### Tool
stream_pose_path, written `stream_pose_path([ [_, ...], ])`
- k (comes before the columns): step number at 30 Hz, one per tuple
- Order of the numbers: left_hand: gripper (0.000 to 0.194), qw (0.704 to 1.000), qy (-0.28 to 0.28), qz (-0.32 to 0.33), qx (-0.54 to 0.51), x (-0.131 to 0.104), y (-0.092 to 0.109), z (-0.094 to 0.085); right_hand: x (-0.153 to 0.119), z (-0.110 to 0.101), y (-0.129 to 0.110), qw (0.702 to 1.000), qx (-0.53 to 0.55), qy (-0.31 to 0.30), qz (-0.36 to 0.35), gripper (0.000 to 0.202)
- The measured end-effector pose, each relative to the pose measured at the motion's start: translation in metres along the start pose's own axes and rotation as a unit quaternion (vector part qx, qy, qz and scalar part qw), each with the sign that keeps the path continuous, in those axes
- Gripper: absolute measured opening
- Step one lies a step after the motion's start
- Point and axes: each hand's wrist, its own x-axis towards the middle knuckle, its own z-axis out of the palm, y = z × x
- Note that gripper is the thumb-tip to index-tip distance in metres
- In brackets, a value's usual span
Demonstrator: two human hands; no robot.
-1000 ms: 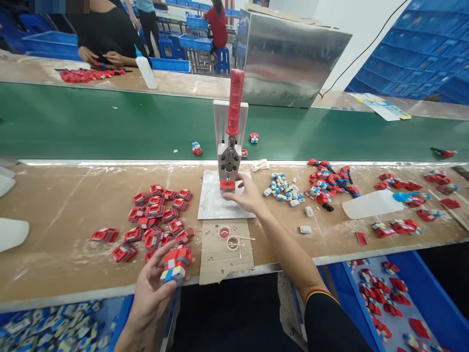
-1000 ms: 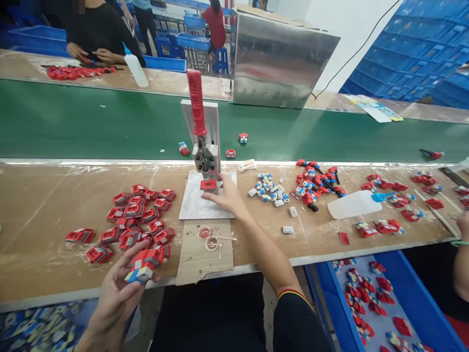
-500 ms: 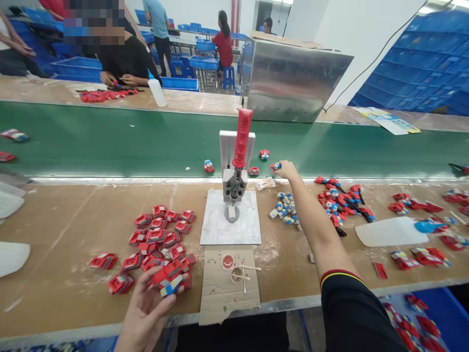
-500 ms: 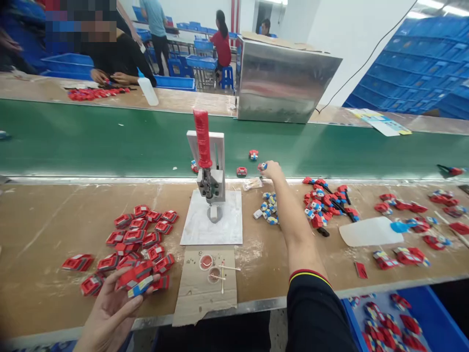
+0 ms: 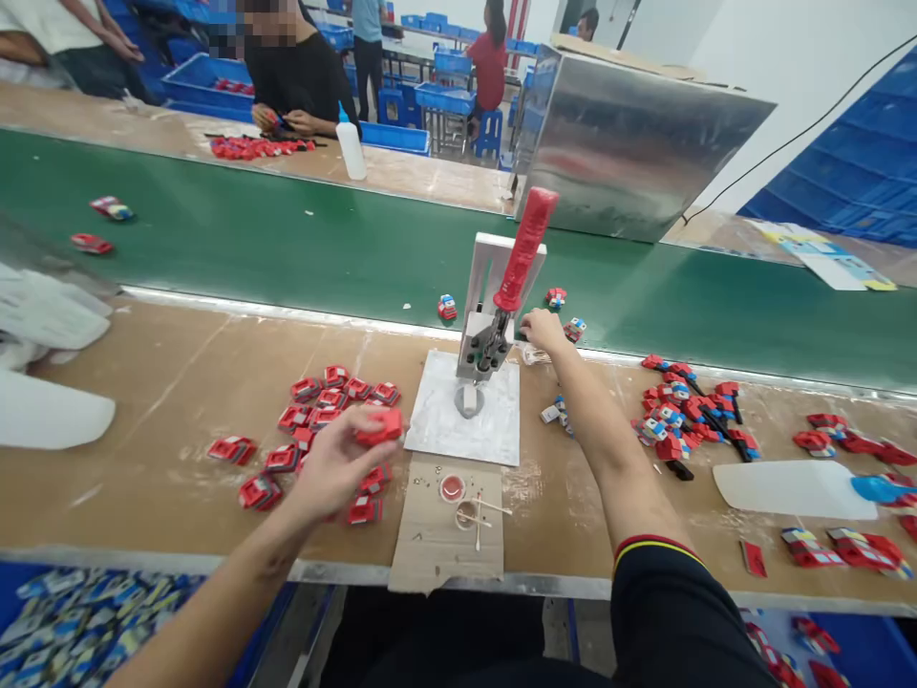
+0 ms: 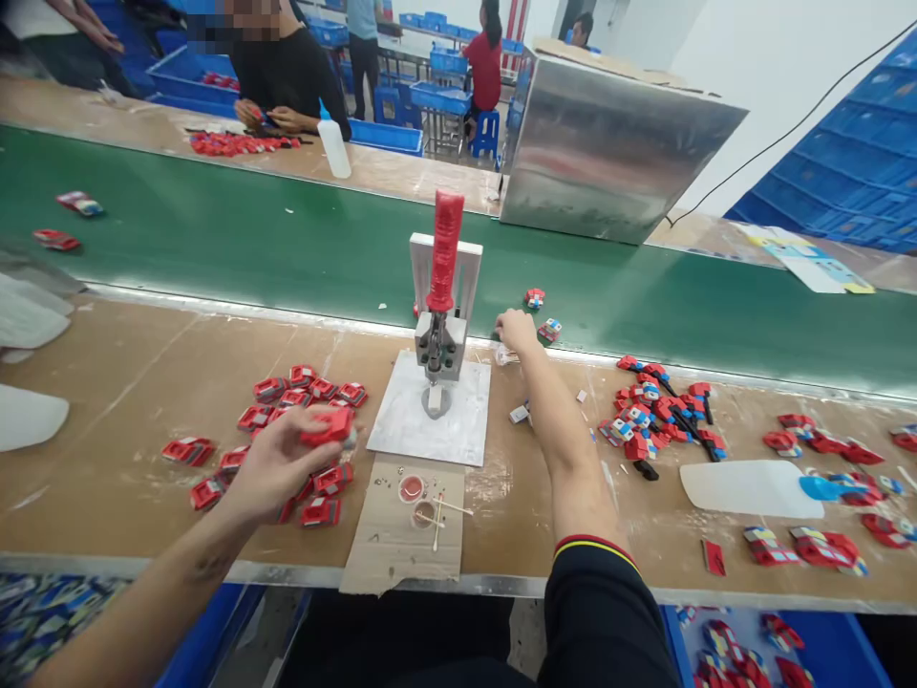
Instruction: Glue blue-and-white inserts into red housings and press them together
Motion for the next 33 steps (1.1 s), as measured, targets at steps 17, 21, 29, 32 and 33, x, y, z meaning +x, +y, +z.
stream_pose_path([
  [17, 0.049, 0.991, -0.119, 0.059, -0.014, 0.095, -0.038, 0.078, -0.141, -0.117, -0.099, 0.787, 0.583, 0.064, -0.192, 0.042],
  [21, 0.049, 0.990, -0.123, 0.069, -0.007, 0.096, -0.041, 0.088, -0.156, -0.127, -0.145, 0.802, 0.561, -0.022, -0.204, 0.066],
  [29, 0.048, 0.988, -0.141, 0.060, 0.006, 0.100, -0.052, 0.105, -0.166, -0.142, -0.154, 0.807, 0.546, -0.040, -0.221, 0.041],
  [32, 0.047, 0.988, -0.141, 0.057, 0.006, 0.100, -0.056, 0.104, -0.184, -0.142, -0.156, 0.813, 0.532, -0.038, -0.235, 0.028],
  [33, 0.047, 0.988, -0.141, 0.057, 0.006, 0.099, -0.056, 0.103, -0.192, -0.141, -0.156, 0.817, 0.523, -0.037, -0.239, 0.026],
])
